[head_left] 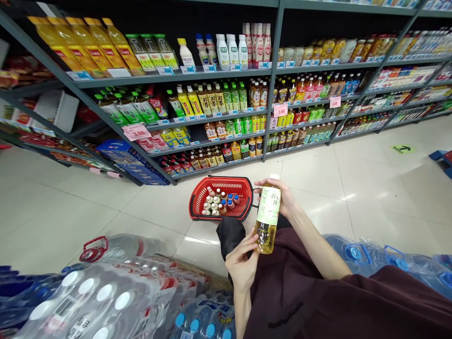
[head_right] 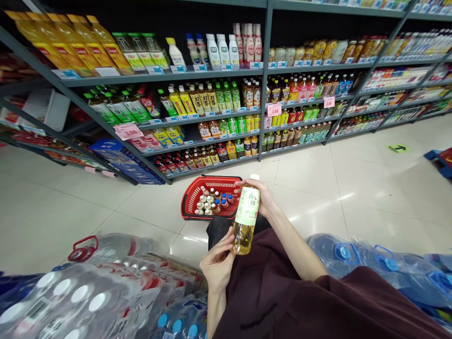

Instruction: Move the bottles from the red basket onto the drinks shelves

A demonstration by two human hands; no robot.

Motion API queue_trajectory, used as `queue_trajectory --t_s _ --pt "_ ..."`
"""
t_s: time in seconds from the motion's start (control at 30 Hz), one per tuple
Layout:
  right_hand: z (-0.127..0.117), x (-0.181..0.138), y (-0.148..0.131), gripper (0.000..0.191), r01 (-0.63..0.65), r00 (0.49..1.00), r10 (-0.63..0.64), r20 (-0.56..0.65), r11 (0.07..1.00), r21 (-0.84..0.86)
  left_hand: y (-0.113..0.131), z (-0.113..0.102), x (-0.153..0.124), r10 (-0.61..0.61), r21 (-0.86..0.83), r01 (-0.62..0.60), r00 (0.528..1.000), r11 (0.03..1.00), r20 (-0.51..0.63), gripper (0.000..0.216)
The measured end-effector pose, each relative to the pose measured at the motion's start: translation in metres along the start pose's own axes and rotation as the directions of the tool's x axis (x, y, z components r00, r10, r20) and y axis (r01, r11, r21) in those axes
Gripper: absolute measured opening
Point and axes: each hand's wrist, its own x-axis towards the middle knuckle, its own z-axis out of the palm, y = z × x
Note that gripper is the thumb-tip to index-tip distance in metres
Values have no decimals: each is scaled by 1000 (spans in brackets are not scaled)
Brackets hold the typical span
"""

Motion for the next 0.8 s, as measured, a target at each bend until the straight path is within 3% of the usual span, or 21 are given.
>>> queue_trajectory --t_s 0.13,0.33,0.53,0.7,0.8 --pt "-6 5 3 13 -52 998 53 -29 998 27 -1 -3 -1 3 4 -3 1000 1000 -31 11" --pt "-6 9 6 11 -81 997 79 20 991 105 1 -5 0 18 1 -18 1000 1000 -26 15" --pt "-6 10 8 11 -11 998 1 58 986 169 -1 -2 3 5 -74 -9 998 997 -60 18" --pt "-13 11 14 15 66 986 -98 138 974 218 -5 0 1 -187 -214 181 982 960 -7 32" --pt "-19 13 17 18 99 956 -172 236 951 293 -3 1 0 -352 -240 375 926 895 133 51"
